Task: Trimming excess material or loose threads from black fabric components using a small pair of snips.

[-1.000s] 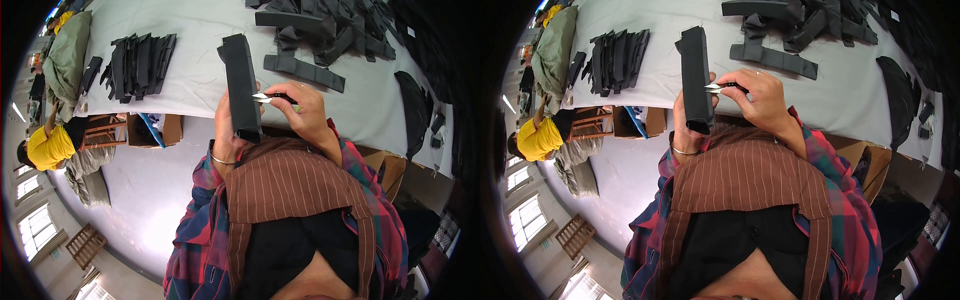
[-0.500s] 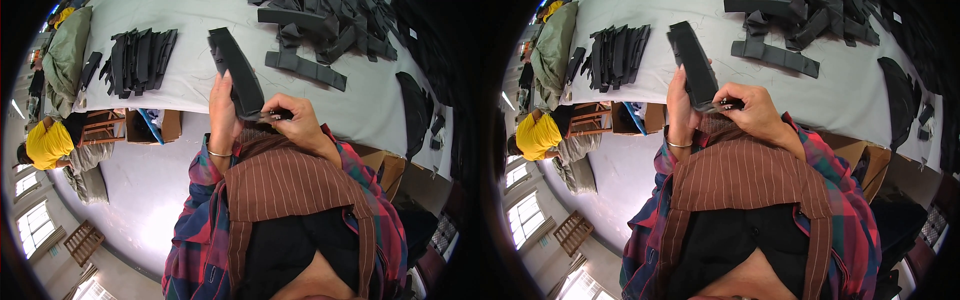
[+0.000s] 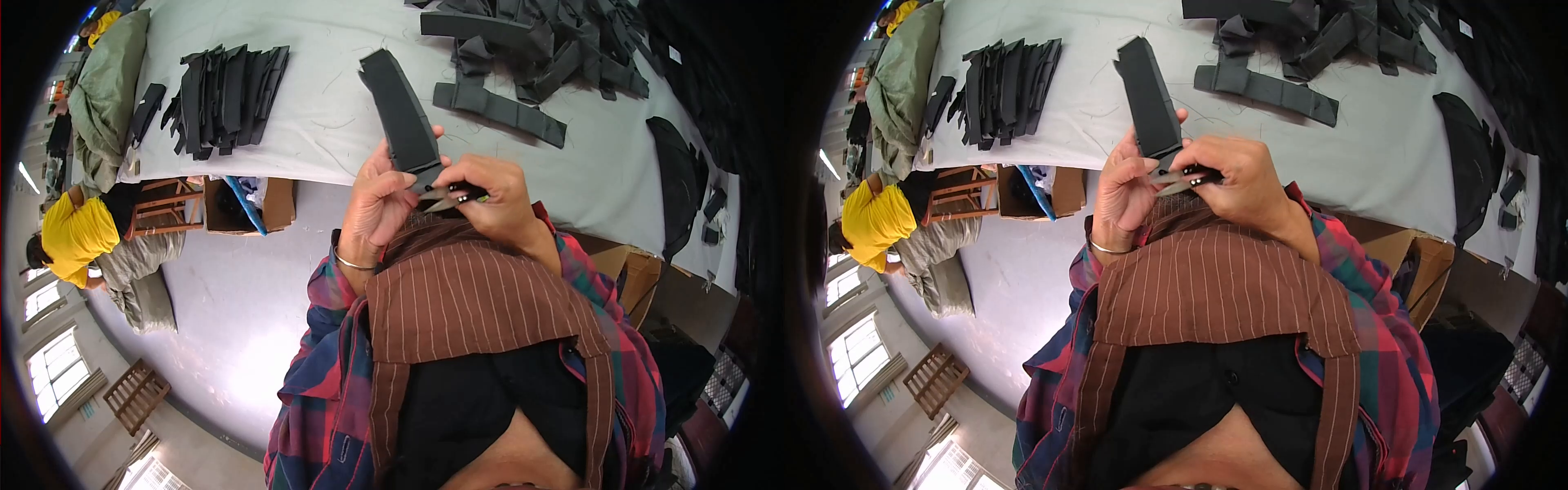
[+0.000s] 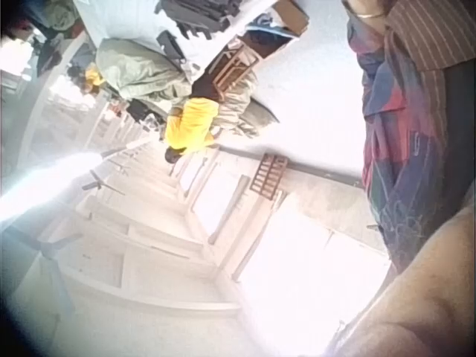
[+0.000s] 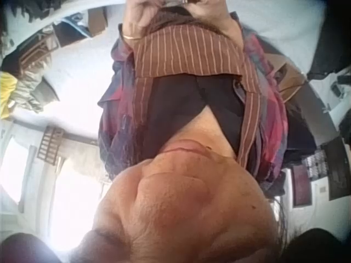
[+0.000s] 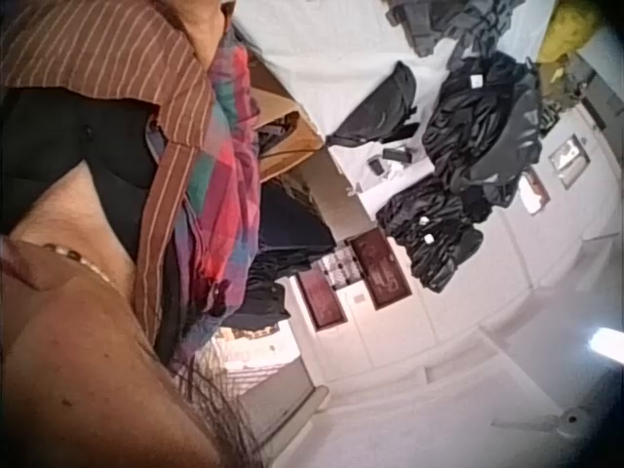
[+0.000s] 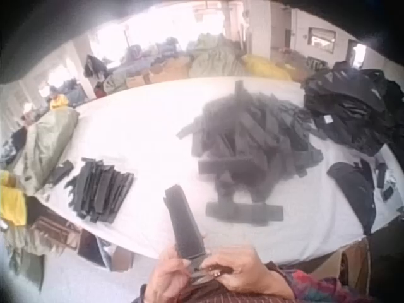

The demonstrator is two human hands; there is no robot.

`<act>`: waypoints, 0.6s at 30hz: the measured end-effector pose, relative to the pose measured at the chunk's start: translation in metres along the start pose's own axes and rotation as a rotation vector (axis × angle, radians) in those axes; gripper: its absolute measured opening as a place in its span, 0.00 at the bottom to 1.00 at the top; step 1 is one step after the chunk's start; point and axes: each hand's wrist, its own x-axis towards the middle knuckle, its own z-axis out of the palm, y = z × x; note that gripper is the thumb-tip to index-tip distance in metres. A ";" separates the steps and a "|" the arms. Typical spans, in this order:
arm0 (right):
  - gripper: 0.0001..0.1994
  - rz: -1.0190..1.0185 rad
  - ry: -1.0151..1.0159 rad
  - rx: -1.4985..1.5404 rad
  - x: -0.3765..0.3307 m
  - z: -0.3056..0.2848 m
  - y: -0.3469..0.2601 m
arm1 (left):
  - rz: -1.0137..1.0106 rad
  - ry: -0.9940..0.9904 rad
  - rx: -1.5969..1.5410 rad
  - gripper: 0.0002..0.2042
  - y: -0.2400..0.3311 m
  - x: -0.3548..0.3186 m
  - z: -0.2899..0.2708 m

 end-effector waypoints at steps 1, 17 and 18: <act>0.10 -0.001 -0.001 0.002 -0.001 0.001 0.001 | 0.001 0.002 0.001 0.26 0.000 0.000 -0.002; 0.09 -0.163 -0.008 -0.357 0.023 -0.016 -0.006 | 0.249 0.060 0.448 0.17 -0.012 0.002 -0.016; 0.09 -0.162 -0.007 -0.358 0.024 -0.015 -0.006 | 0.244 0.073 0.471 0.16 -0.012 0.002 -0.016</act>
